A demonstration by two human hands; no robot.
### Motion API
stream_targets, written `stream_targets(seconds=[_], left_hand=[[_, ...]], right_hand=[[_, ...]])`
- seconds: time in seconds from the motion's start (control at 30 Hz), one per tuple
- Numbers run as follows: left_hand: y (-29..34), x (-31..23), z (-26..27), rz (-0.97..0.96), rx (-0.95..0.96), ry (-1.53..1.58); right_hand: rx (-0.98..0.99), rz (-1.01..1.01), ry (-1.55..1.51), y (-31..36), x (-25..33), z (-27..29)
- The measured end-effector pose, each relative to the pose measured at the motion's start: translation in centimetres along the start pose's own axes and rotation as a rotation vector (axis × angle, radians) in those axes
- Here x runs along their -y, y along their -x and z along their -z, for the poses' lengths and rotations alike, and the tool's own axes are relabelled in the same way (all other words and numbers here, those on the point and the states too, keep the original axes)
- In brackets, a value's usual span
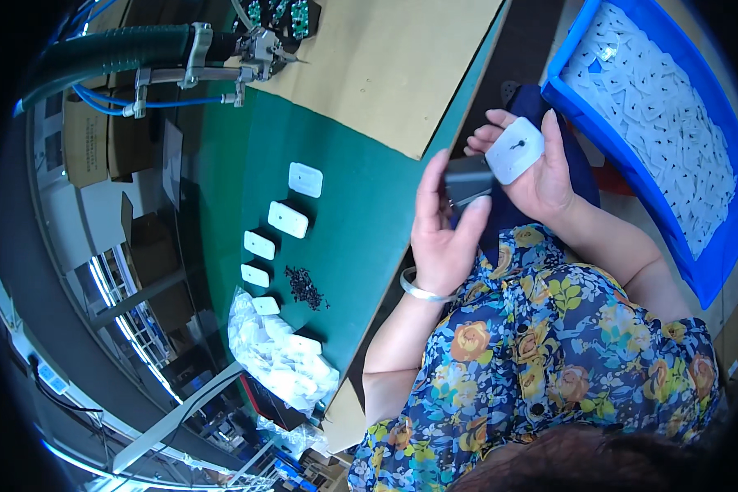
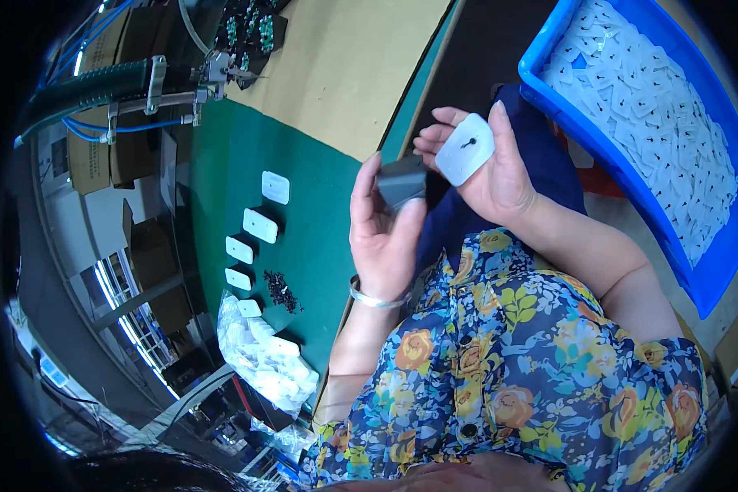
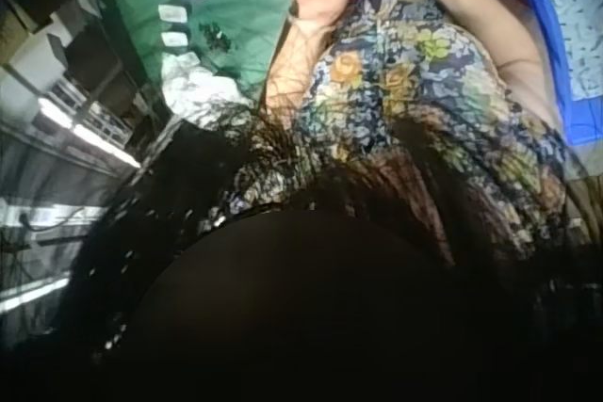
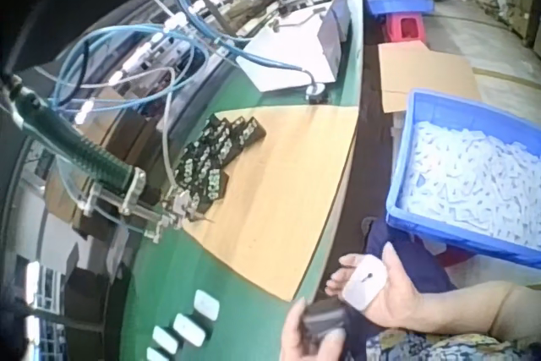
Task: The person assembles small electronic devices by inserting circuit boards into white plastic casings and securing them with a pneumatic screwdriver. They repeatedly pick up components from a blue bin and the table, align them, and fasten them together, placing the finished units on the table.
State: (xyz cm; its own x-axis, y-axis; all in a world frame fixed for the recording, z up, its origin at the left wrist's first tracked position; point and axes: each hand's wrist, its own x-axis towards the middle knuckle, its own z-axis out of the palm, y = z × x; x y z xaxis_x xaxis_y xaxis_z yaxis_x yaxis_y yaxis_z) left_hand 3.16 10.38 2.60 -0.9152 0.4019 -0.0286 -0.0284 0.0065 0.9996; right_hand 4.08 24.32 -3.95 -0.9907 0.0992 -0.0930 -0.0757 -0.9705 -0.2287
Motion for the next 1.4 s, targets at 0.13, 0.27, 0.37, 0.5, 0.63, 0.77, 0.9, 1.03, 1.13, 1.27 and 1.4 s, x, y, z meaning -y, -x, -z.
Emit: stream_targets(seconds=[0.13, 0.27, 0.37, 0.5, 0.63, 0.77, 0.9, 1.03, 1.13, 1.27, 1.4], left_hand=[[-1.6, 0.0, -0.5, -0.483, -0.016, -0.706], [-1.7, 1.2, -1.0, -0.454, 0.035, -0.782], [-1.7, 1.3, -1.0, -0.433, 0.06, -0.808], [-1.7, 1.5, -0.7, -0.399, 0.107, -0.779], [-1.2, 2.1, -0.6, -0.395, 0.117, -0.79], [-0.4, 4.1, -1.4, -0.321, 0.164, -0.726], [0.7, 6.8, -2.5, -0.159, 0.299, -0.642], [-0.4, 6.6, -2.3, -0.203, 0.421, -0.837], [-0.5, 6.2, -2.2, -0.067, 0.463, -0.944], [-0.1, 5.9, -1.1, 0.06, 0.418, -0.929], [0.0, 5.3, 0.5, 0.362, 0.197, -0.01]], right_hand=[[-0.027, -0.192, -0.004, 1.3, -0.9, -1.0], [0.0, -0.218, 0.047, 1.5, -1.3, -0.6], [-0.018, -0.235, 0.052, 1.6, -1.4, -0.5], [-0.044, -0.273, 0.041, 1.7, -1.6, -0.1], [-0.034, -0.299, 0.016, 2.1, -2.0, 0.6], [-0.171, -0.283, -0.083, 3.8, -1.8, 2.4], [-0.272, -0.333, -0.261, 6.4, -0.6, 4.0], [-0.373, -0.47, -0.216, 6.6, -0.3, 3.9], [-0.459, -0.52, -0.202, 6.2, -0.2, 3.1], [-0.13, -0.438, -0.016, 6.4, -1.2, 5.6], [0.142, -0.333, 0.902, 5.0, 0.2, 3.3]])
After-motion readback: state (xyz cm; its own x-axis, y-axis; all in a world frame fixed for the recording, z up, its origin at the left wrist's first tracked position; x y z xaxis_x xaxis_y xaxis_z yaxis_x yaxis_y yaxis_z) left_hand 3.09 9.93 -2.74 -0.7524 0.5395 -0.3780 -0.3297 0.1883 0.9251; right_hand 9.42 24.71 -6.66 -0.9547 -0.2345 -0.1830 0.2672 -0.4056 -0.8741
